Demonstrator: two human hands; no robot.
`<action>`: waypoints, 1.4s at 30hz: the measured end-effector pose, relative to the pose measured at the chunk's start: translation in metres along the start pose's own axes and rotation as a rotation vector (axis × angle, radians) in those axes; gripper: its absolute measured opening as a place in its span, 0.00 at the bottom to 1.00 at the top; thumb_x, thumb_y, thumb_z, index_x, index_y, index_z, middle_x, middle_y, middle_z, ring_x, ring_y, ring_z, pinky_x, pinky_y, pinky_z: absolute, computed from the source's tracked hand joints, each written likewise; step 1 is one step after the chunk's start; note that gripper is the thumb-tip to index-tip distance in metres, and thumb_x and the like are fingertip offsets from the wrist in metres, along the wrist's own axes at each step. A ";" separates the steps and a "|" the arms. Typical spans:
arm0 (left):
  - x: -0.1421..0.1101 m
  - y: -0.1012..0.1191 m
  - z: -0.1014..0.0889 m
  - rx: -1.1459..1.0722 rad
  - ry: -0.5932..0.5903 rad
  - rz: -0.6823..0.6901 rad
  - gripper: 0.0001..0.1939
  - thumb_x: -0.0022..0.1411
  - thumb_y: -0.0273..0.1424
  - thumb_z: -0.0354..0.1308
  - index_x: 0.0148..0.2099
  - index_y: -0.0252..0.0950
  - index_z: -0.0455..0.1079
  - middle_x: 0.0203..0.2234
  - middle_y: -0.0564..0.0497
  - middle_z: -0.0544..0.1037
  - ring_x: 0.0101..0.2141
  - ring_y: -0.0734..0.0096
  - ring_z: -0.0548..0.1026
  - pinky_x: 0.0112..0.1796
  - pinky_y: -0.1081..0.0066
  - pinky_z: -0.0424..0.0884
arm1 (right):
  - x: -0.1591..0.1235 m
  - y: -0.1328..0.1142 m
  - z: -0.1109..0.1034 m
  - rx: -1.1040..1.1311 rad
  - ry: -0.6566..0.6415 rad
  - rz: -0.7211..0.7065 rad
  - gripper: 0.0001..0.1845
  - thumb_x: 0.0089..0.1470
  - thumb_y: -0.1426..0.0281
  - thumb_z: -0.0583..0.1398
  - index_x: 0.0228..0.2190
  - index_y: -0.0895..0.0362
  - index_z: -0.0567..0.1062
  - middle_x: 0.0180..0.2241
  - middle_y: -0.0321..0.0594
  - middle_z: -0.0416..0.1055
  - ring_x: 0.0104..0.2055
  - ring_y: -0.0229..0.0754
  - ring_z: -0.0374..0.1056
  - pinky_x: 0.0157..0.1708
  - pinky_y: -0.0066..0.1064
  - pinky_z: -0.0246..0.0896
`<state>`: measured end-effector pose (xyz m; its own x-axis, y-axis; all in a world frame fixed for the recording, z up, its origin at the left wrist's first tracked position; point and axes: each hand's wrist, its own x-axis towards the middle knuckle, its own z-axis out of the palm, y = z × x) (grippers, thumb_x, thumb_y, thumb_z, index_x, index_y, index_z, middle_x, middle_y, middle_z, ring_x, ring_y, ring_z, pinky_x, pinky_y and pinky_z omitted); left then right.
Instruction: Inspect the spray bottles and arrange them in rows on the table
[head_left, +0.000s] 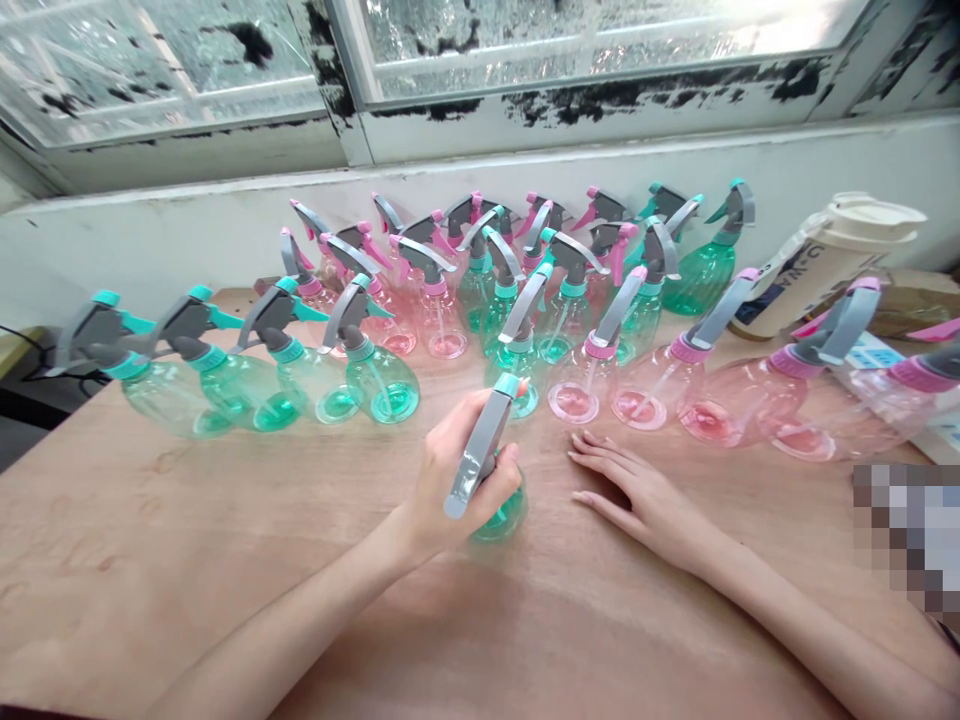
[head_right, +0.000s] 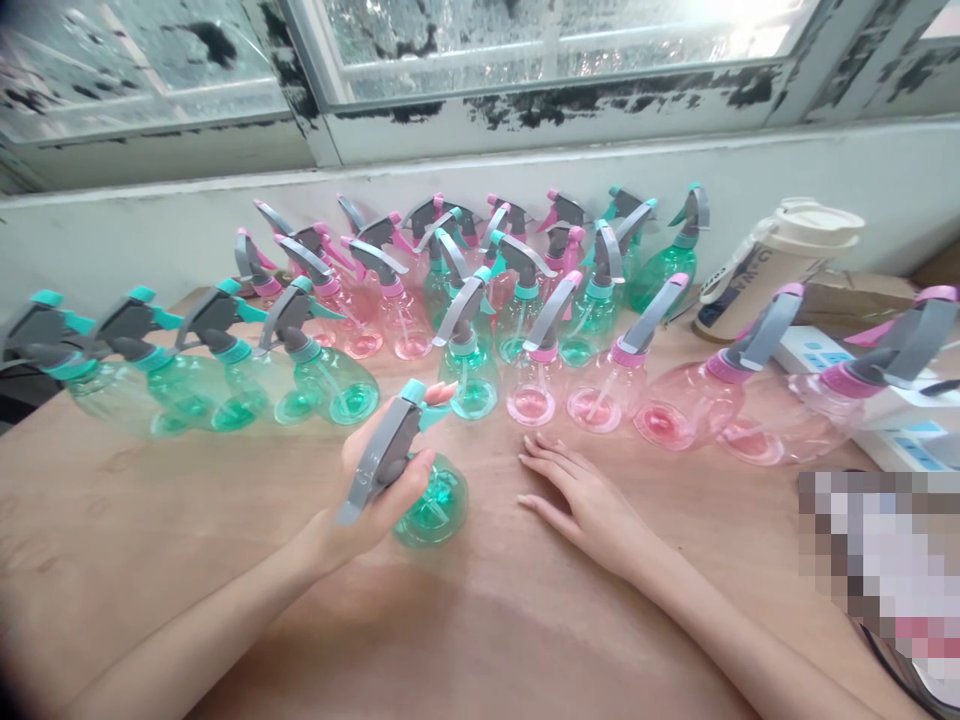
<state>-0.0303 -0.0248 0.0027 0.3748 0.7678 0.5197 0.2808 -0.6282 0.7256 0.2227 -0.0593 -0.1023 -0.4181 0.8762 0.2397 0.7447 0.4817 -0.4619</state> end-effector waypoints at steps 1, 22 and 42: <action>0.000 0.000 0.000 0.003 0.002 0.004 0.21 0.61 0.26 0.53 0.57 0.37 0.65 0.40 0.47 0.74 0.26 0.74 0.68 0.38 0.69 0.69 | 0.000 0.000 0.000 -0.001 -0.002 0.000 0.25 0.64 0.59 0.55 0.59 0.54 0.66 0.65 0.44 0.60 0.68 0.51 0.53 0.65 0.54 0.52; 0.004 0.009 0.002 0.047 -0.026 -0.051 0.18 0.60 0.28 0.55 0.53 0.37 0.65 0.41 0.48 0.74 0.22 0.78 0.67 0.33 0.69 0.70 | -0.001 0.001 -0.001 0.022 0.008 0.004 0.25 0.63 0.59 0.56 0.59 0.53 0.66 0.64 0.44 0.62 0.67 0.52 0.54 0.65 0.54 0.51; -0.001 0.006 0.003 0.080 0.019 -0.047 0.17 0.62 0.27 0.55 0.53 0.37 0.66 0.46 0.45 0.76 0.46 0.62 0.76 0.44 0.64 0.71 | 0.000 0.000 -0.002 0.033 0.005 0.016 0.26 0.63 0.59 0.56 0.60 0.52 0.66 0.64 0.44 0.62 0.67 0.53 0.54 0.65 0.55 0.52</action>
<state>-0.0257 -0.0296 0.0052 0.3432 0.7983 0.4949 0.3676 -0.5990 0.7114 0.2239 -0.0594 -0.1009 -0.4035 0.8840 0.2360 0.7337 0.4667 -0.4939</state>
